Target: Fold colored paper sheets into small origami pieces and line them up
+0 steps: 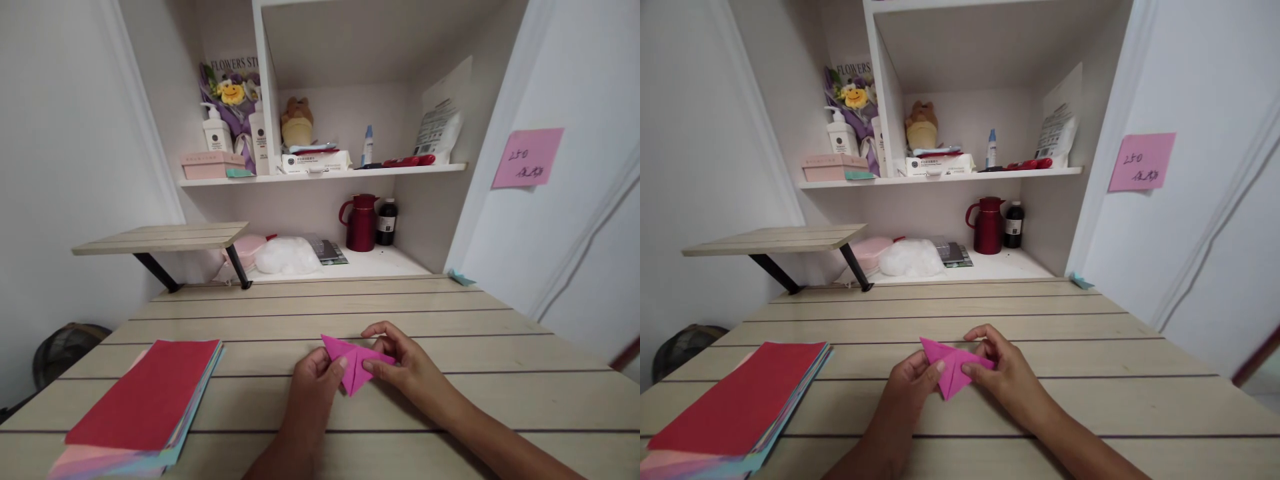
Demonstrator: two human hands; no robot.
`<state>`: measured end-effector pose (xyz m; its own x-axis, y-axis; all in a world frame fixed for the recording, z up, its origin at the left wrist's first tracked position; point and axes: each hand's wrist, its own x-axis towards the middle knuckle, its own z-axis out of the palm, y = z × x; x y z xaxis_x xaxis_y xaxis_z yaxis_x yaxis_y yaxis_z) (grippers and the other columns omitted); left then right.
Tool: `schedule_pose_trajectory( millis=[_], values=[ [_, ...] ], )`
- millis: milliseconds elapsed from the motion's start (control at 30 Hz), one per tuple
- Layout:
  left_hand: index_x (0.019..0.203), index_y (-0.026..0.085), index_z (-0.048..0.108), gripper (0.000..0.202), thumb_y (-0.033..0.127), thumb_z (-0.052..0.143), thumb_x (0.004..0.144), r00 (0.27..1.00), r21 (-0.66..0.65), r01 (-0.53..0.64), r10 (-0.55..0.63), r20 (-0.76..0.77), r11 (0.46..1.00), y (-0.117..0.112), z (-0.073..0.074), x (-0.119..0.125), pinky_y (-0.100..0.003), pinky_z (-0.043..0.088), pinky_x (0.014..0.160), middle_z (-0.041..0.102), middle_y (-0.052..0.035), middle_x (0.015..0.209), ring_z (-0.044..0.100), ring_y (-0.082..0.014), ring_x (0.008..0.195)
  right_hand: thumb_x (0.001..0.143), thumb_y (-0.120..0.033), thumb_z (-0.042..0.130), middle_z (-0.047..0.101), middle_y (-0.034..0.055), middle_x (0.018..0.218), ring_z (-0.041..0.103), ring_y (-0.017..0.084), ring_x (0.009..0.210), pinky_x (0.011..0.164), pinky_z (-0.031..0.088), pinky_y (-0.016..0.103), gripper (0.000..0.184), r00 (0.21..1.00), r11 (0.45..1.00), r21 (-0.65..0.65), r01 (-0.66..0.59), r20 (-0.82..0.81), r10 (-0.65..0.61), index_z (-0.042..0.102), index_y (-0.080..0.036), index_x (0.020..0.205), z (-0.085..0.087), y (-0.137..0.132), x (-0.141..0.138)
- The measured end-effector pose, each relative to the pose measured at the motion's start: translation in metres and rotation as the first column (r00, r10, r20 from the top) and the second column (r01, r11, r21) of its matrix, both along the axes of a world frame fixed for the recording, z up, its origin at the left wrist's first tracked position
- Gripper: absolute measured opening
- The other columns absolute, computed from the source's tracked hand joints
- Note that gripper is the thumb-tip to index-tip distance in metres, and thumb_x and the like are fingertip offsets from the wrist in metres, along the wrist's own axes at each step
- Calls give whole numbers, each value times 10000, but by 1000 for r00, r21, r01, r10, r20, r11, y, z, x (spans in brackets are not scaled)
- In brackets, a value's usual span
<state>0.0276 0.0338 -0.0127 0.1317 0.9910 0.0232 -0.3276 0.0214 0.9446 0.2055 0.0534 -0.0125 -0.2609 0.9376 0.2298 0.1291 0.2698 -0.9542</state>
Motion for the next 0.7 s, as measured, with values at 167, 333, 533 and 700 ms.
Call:
schedule_pose_trajectory(
  millis=[167, 333, 533, 700],
  values=[
    [875, 131, 709, 325, 335, 781, 632, 1000, 49, 3, -4, 25, 999, 1, -3, 3, -283, 478, 733, 726, -76, 793, 650, -197, 746, 742, -431, 716, 499, -63, 611, 477, 138, 591, 563, 362, 252, 389, 997, 998, 1, 64, -34, -64, 546, -212, 1015, -3, 2, -2],
    [839, 121, 715, 293, 304, 754, 613, 998, 46, -58, 59, -19, 997, 6, -17, 9, -273, 463, 665, 704, -58, 708, 616, -184, 655, 758, -376, 707, 486, -65, 611, 461, 126, 582, 554, 344, 244, 305, 995, 998, 4, 55, -86, -54, 560, -210, 969, -4, 0, -6],
    [676, 159, 661, 111, 267, 640, 674, 909, 156, -155, 203, -363, 975, 3, -12, 4, -233, 386, 574, 588, 8, 592, 526, -153, 598, 744, -290, 714, 508, -59, 653, 483, 139, 623, 602, 373, 260, 391, 1000, 1000, -16, 15, 20, -14, 567, -222, 1100, -1, -6, -8],
    [541, 192, 547, 166, 196, 570, 705, 697, 413, -125, 376, -610, 902, 1, -4, 0, -236, 333, 583, 483, 26, 577, 454, -136, 587, 710, -275, 741, 630, -8, 879, 577, 200, 858, 834, 407, 321, 481, 997, 999, 34, 33, 74, -35, 592, -248, 1167, 8, -9, -5]
  ],
)
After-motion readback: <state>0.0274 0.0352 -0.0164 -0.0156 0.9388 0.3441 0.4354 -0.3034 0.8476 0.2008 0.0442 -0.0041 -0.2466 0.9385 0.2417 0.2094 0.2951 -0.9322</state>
